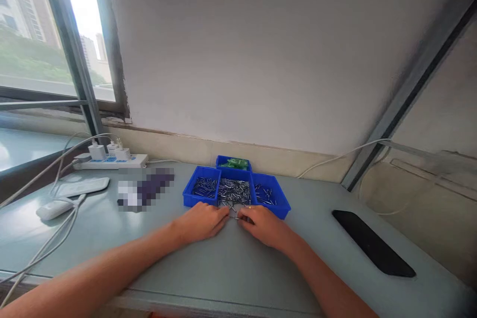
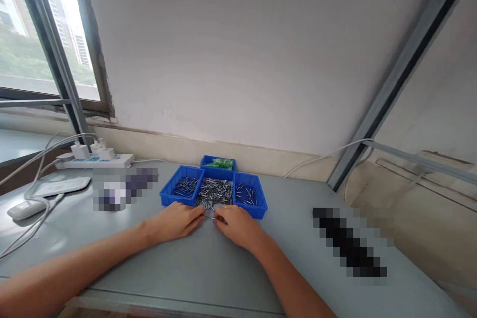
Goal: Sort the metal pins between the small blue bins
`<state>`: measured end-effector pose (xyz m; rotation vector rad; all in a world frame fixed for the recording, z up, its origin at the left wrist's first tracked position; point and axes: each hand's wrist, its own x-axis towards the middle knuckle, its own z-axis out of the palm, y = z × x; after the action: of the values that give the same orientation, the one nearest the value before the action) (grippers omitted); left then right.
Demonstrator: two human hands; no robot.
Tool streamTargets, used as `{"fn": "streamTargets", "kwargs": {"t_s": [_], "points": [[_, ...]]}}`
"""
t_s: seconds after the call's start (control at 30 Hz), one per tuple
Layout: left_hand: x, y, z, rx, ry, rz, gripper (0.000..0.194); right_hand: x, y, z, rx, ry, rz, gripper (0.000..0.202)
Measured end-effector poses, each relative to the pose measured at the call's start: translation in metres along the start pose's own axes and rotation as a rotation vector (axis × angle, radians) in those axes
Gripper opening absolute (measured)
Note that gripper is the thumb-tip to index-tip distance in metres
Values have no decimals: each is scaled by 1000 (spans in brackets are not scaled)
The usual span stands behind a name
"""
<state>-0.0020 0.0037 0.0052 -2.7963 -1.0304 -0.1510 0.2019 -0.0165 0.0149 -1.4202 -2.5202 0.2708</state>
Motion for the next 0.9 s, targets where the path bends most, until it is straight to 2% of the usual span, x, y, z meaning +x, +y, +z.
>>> {"fn": "streamTargets", "kwargs": {"t_s": [0.3, 0.67, 0.9], "points": [[-1, 1, -1, -76, 100, 84, 23, -1, 0, 4, 2, -31, -105, 23], [-1, -1, 3, -69, 25, 52, 26, -2, 2, -2, 94, 68, -96, 26], [-1, 1, -1, -111, 87, 82, 20, -2, 4, -1, 114, -3, -112, 24]]}}
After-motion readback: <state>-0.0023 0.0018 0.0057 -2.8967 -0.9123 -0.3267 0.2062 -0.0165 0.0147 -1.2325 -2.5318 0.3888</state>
